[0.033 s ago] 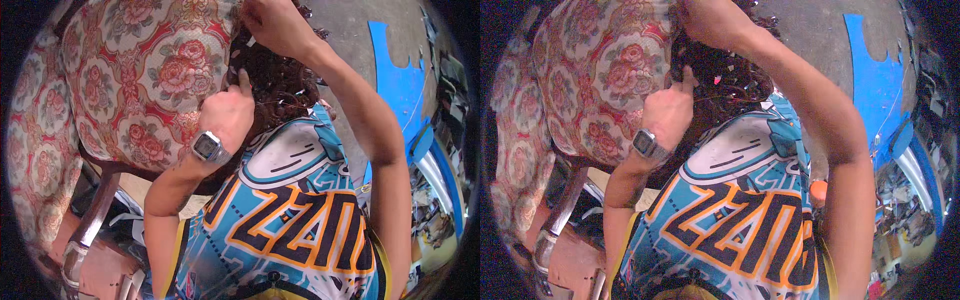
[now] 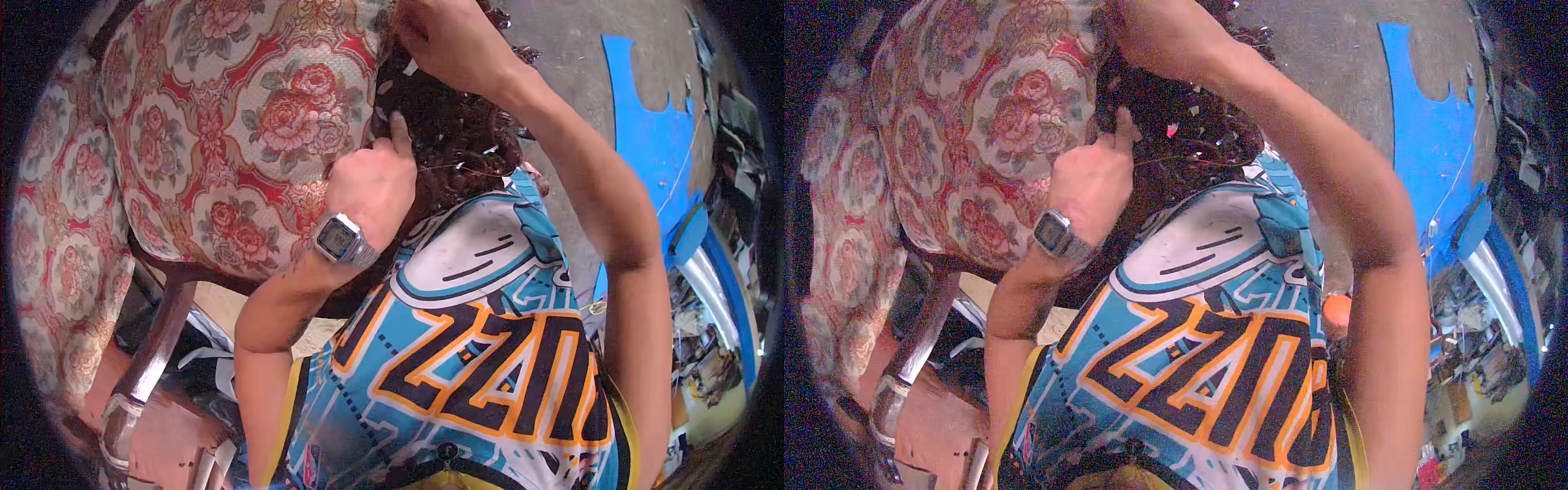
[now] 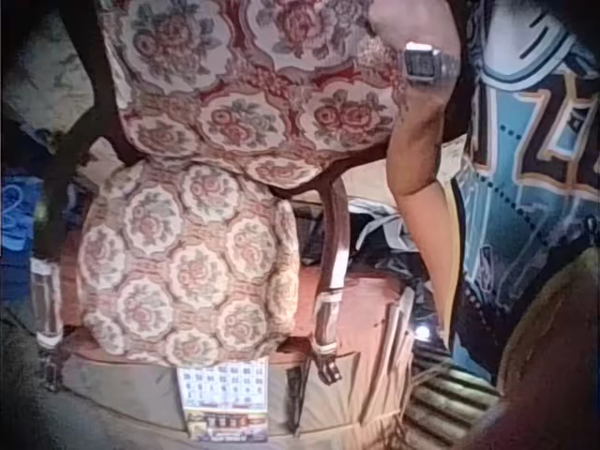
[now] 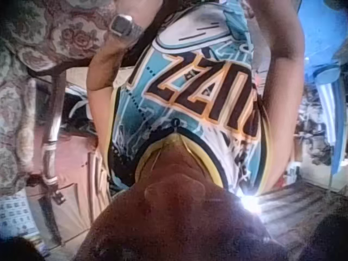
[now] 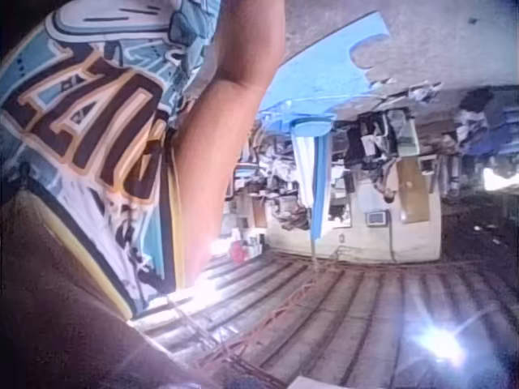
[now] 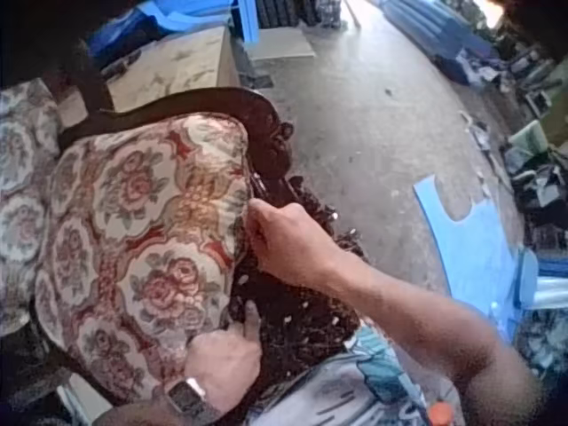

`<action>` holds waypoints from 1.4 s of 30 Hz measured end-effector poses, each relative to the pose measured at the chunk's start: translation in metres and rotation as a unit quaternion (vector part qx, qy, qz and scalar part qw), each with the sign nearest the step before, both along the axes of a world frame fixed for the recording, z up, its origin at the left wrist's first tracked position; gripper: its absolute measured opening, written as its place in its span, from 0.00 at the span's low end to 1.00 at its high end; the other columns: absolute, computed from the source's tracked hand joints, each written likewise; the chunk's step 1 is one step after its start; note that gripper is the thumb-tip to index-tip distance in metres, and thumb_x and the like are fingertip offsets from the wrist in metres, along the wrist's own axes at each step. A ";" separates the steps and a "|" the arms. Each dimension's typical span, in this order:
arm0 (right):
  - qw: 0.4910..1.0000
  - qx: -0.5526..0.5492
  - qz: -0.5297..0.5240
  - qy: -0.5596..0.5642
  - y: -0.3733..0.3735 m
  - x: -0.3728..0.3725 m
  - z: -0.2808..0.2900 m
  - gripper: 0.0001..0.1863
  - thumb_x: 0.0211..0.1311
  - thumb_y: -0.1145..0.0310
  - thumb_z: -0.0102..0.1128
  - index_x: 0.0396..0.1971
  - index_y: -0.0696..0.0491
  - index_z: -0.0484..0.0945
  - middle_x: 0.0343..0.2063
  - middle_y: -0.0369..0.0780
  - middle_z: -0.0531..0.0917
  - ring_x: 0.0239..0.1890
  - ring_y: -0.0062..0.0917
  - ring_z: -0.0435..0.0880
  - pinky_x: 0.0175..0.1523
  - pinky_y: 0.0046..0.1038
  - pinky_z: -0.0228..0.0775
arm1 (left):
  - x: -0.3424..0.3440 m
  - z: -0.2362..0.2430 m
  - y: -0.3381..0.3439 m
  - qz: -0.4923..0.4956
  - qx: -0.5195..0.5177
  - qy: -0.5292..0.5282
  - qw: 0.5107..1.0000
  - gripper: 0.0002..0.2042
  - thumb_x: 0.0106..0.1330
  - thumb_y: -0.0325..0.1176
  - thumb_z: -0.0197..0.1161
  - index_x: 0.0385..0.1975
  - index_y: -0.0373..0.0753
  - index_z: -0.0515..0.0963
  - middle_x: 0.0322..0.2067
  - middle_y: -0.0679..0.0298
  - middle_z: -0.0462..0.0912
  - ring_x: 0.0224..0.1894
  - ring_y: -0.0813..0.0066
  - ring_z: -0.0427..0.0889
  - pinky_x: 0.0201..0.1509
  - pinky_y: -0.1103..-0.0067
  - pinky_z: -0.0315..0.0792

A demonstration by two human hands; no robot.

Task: Repairing the ornate wooden frame and upholstery edge of a vintage chair using glue and small wood pieces.

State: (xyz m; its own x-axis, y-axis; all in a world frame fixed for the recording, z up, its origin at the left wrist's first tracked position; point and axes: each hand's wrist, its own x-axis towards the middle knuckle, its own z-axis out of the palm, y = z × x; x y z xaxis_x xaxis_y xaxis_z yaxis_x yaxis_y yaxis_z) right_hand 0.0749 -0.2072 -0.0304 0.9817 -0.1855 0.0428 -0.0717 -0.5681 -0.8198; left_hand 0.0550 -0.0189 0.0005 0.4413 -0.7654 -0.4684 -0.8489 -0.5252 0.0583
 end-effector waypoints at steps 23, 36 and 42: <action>0.989 -0.083 0.092 -0.076 -0.014 0.006 -0.001 0.04 0.52 0.77 0.53 0.28 0.59 0.69 0.17 0.51 0.75 0.24 0.48 0.78 0.28 0.39 0.69 | 0.003 -0.001 0.001 -0.021 -0.056 -0.012 0.998 0.25 0.56 0.29 0.52 0.56 0.27 0.67 0.22 0.58 0.80 0.21 0.66 0.82 0.23 0.73 0.77; 0.950 -0.255 0.179 0.033 -0.011 0.019 0.030 0.09 0.47 0.77 0.55 0.31 0.62 0.71 0.17 0.51 0.76 0.24 0.46 0.79 0.28 0.41 0.69 | 0.003 0.000 -0.001 0.004 -0.028 0.024 0.999 0.23 0.60 0.29 0.47 0.57 0.29 0.65 0.26 0.55 0.81 0.25 0.61 0.83 0.26 0.69 0.77; 0.931 -0.277 0.230 0.064 -0.007 0.028 0.032 0.10 0.43 0.78 0.56 0.29 0.63 0.74 0.19 0.52 0.78 0.27 0.46 0.81 0.30 0.40 0.72 | 0.002 -0.001 0.000 -0.007 -0.030 0.009 0.999 0.23 0.60 0.29 0.48 0.56 0.30 0.66 0.25 0.56 0.81 0.24 0.63 0.83 0.25 0.70 0.77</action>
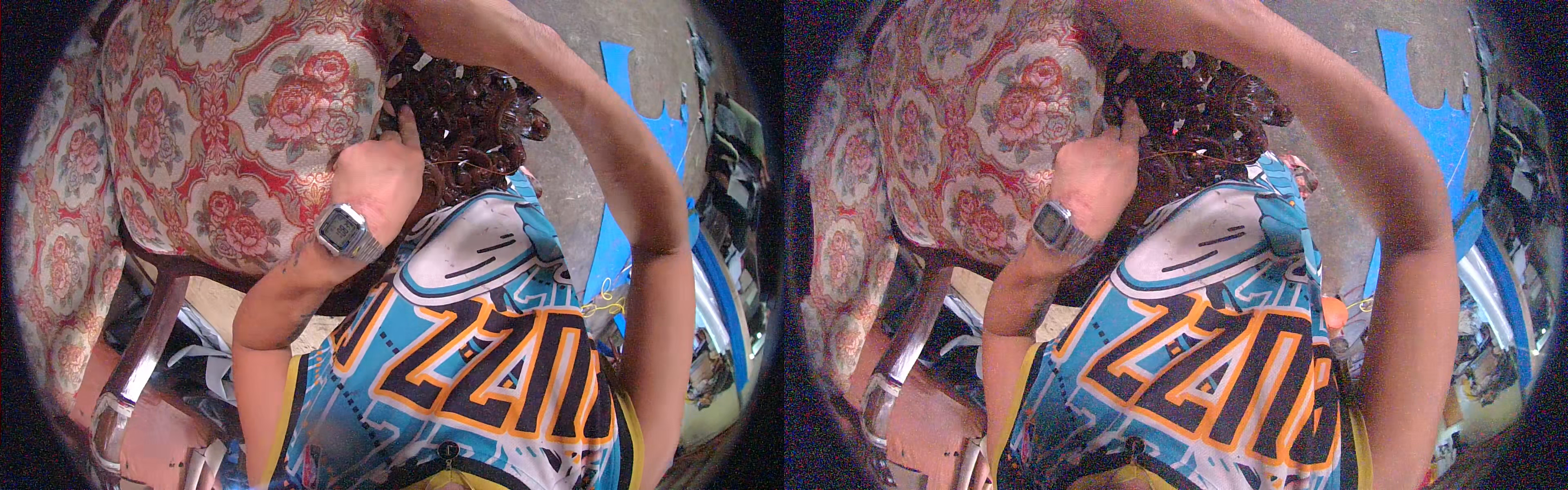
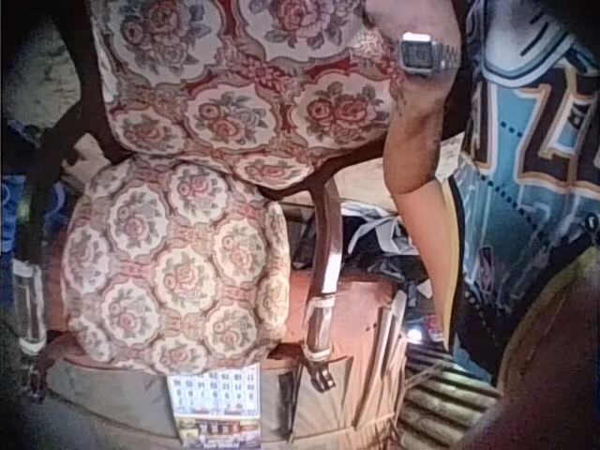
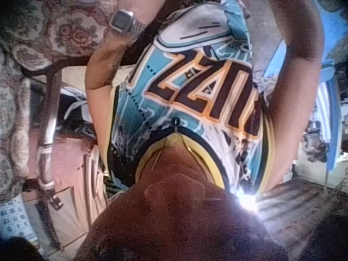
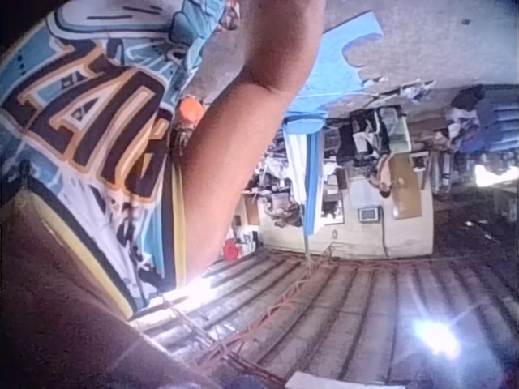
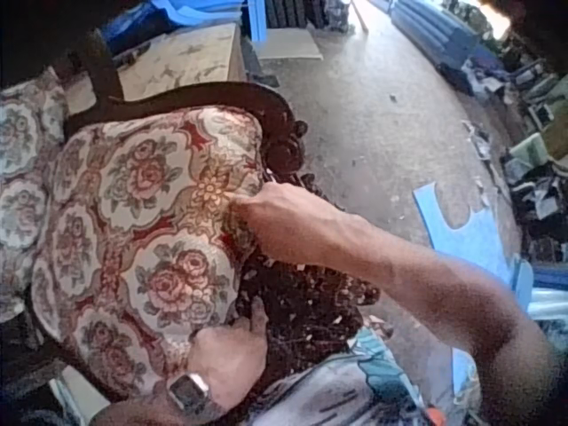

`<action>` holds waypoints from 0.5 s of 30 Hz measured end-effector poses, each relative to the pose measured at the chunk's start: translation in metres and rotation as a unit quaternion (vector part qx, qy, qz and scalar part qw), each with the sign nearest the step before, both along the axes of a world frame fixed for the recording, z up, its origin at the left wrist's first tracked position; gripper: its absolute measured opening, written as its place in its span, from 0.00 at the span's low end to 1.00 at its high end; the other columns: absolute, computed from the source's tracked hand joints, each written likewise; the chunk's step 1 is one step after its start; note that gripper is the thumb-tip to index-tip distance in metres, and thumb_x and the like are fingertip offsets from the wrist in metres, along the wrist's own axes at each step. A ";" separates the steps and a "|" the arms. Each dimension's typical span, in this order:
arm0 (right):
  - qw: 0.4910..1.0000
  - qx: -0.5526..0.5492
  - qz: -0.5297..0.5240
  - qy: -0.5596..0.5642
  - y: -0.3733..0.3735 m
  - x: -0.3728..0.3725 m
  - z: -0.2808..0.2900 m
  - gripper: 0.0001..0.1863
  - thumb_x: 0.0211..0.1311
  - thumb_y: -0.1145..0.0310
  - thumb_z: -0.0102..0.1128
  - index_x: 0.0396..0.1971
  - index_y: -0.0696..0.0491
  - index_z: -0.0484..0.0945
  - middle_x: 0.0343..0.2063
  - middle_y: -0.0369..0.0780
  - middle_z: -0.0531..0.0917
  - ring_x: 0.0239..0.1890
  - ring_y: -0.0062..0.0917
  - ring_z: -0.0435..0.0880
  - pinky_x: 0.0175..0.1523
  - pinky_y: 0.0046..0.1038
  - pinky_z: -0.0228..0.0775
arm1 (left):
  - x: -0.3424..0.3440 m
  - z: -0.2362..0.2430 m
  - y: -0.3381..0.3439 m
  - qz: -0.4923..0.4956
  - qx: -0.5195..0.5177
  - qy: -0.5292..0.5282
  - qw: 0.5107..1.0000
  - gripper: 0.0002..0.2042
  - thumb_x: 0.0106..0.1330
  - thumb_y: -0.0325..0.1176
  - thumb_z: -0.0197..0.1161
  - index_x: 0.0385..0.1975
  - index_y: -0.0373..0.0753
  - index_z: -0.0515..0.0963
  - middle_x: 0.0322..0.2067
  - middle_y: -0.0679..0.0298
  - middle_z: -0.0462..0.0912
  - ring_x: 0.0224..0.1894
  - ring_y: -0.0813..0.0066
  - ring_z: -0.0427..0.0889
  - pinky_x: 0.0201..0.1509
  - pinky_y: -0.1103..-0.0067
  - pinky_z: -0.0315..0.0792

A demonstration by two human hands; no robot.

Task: Repairing the ornate wooden frame and upholstery edge of a vintage chair using glue and small wood pieces.

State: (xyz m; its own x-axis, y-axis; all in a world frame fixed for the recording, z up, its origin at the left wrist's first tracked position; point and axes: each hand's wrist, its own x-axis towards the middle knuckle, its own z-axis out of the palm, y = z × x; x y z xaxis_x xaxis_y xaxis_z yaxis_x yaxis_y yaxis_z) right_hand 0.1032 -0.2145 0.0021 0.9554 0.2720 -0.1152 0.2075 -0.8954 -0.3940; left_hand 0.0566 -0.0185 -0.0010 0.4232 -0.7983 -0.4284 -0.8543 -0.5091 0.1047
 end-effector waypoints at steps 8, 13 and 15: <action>0.962 0.187 -0.192 -0.048 0.003 -0.019 -0.018 0.04 0.50 0.78 0.53 0.26 0.62 0.73 0.22 0.53 0.78 0.28 0.45 0.81 0.31 0.36 0.73 | 0.000 0.003 -0.001 -0.009 -0.041 -0.029 0.999 0.23 0.56 0.30 0.53 0.53 0.28 0.71 0.20 0.59 0.80 0.21 0.67 0.83 0.21 0.74 0.76; 0.924 0.276 -0.258 -0.060 0.004 -0.030 -0.023 0.03 0.51 0.79 0.52 0.26 0.62 0.71 0.21 0.53 0.78 0.26 0.43 0.80 0.30 0.35 0.71 | 0.000 0.004 -0.002 -0.007 -0.011 -0.023 1.000 0.24 0.56 0.30 0.53 0.55 0.28 0.69 0.21 0.59 0.80 0.21 0.68 0.83 0.22 0.75 0.77; 0.928 0.275 -0.248 -0.037 0.004 -0.030 -0.025 0.04 0.52 0.78 0.53 0.26 0.62 0.70 0.19 0.53 0.77 0.25 0.44 0.80 0.29 0.34 0.71 | 0.001 0.003 -0.002 -0.007 -0.017 -0.016 1.000 0.25 0.56 0.30 0.52 0.56 0.28 0.67 0.21 0.59 0.80 0.21 0.67 0.83 0.23 0.74 0.77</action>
State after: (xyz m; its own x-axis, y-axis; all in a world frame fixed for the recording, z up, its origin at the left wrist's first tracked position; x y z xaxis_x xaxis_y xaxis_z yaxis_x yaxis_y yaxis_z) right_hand 0.0732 -0.2109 -0.0227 0.9785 -0.2052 -0.0188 -0.1322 -0.5552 -0.8211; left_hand 0.0574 -0.0206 0.0019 0.4252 -0.8184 -0.3866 -0.8645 -0.4937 0.0942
